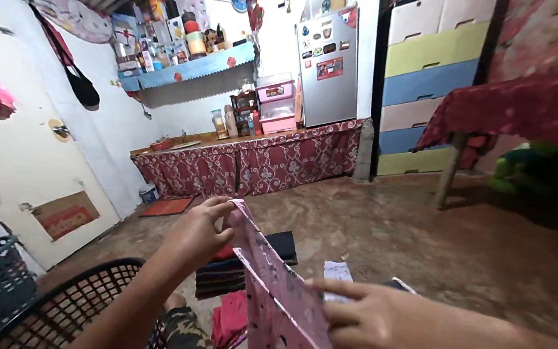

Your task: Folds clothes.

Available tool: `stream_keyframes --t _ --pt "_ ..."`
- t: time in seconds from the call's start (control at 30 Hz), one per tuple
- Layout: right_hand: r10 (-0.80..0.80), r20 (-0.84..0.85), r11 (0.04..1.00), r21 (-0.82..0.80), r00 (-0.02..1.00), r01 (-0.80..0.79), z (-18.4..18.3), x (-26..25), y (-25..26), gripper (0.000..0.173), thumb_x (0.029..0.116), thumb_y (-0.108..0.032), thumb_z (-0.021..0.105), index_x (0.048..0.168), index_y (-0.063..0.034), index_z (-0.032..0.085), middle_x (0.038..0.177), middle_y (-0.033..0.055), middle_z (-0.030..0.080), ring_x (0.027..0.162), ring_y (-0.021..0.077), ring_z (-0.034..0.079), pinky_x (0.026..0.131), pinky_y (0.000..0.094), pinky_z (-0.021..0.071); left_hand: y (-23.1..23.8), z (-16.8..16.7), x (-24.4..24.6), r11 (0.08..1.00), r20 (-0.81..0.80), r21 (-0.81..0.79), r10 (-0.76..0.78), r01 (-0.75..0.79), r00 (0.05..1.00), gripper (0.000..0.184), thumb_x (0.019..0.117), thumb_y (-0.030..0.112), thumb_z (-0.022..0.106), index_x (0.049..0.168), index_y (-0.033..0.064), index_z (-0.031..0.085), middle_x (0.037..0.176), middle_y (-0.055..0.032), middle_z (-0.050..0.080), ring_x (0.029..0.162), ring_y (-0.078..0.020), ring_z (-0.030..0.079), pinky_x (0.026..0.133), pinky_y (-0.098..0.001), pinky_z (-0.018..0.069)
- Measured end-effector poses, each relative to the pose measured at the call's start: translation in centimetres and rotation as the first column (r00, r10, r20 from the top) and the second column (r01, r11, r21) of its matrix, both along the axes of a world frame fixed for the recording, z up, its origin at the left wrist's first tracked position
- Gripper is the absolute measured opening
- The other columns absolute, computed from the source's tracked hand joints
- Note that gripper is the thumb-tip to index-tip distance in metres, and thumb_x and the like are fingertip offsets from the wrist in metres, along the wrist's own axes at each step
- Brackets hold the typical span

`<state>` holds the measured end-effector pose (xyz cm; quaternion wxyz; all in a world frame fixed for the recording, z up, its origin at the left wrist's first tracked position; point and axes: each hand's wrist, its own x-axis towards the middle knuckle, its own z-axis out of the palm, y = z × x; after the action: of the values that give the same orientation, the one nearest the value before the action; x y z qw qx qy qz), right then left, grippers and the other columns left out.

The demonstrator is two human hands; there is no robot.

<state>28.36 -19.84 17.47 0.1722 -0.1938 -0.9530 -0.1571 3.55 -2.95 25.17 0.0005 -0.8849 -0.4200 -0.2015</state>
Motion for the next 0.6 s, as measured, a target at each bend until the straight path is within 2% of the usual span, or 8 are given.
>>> stream_keyframes --t 0.07,0.13,0.3,0.4,0.5,0.6 --pt "-0.11 -0.02 0.974 0.195 0.994 0.112 -0.5 2.1 1.5 0.025 0.0985 -0.016 0.054 0.078 -0.0116 0.068 0.072 0.0046 0.063 0.086 0.0253 0.068 0.113 0.051 0.0411 0.0 0.0 -0.8 0.997 0.015 0.074 -0.02 0.019 1.0 0.034 0.0942 0.012 0.068 0.128 0.0122 0.07 0.145 -0.0052 0.058 0.101 -0.0242 0.07 0.083 -0.0484 0.0586" --pt "-0.223 -0.035 0.935 0.277 0.974 0.224 -0.5 4.6 2.7 0.027 0.0995 -0.023 0.052 0.078 -0.0142 0.066 0.072 0.0021 0.062 0.083 0.0235 0.067 0.107 0.0525 0.0452 0.5 -0.1 -2.0 0.992 0.038 0.126 -0.019 0.014 0.999 0.031 0.0939 0.01 0.067 0.124 0.0135 0.073 0.143 -0.0035 0.06 0.101 -0.0241 0.07 0.083 -0.0498 0.0582" --pt "-0.385 -0.084 0.866 0.31 0.919 0.391 -0.8 8.2 5.1 0.026 0.1012 -0.027 0.051 0.088 -0.0156 0.071 0.078 0.0009 0.065 0.084 0.0211 0.067 0.097 0.0481 0.0497 0.5 -0.3 -3.7 0.999 0.029 0.033 0.008 -0.009 1.0 0.031 0.0974 0.014 0.059 0.125 0.0198 0.073 0.145 -0.001 0.058 0.1 -0.0195 0.069 0.082 -0.0439 0.0574" --pt "-0.417 -0.119 0.849 0.302 0.901 0.433 -0.4 8.9 5.9 0.025 0.1009 -0.025 0.051 0.091 -0.0147 0.072 0.082 0.0022 0.068 0.087 0.0226 0.068 0.096 0.0487 0.0503 0.3 -0.7 -4.0 1.0 0.02 0.016 -0.012 0.012 1.0 0.032 0.0984 0.014 0.055 0.123 0.0186 0.074 0.143 -0.0018 0.06 0.1 -0.0194 0.069 0.082 -0.0429 0.0571" --pt "-0.414 -0.155 0.84 0.316 0.897 0.442 0.4 9.2 6.3 0.029 0.1024 -0.028 0.05 0.091 -0.014 0.072 0.087 0.0027 0.07 0.091 0.0234 0.068 0.094 0.048 0.051 0.5 -1.3 -4.2 0.996 0.057 0.084 -0.028 0.024 0.998 0.032 0.0978 0.016 0.05 0.118 0.0166 0.076 0.137 -0.002 0.064 0.101 -0.0204 0.069 0.083 -0.0457 0.0564" --pt "-0.432 -0.16 0.825 0.328 0.888 0.46 1.3 9.2 6.3 0.029 0.1021 -0.027 0.049 0.09 -0.0131 0.071 0.091 0.0026 0.071 0.095 0.0226 0.068 0.096 0.0467 0.0512 0.6 -1.7 -4.2 0.986 0.084 0.165 -0.032 0.018 0.996 0.034 0.0967 0.016 0.049 0.118 0.0141 0.075 0.132 -0.003 0.067 0.099 -0.0215 0.069 0.081 -0.0472 0.0564"
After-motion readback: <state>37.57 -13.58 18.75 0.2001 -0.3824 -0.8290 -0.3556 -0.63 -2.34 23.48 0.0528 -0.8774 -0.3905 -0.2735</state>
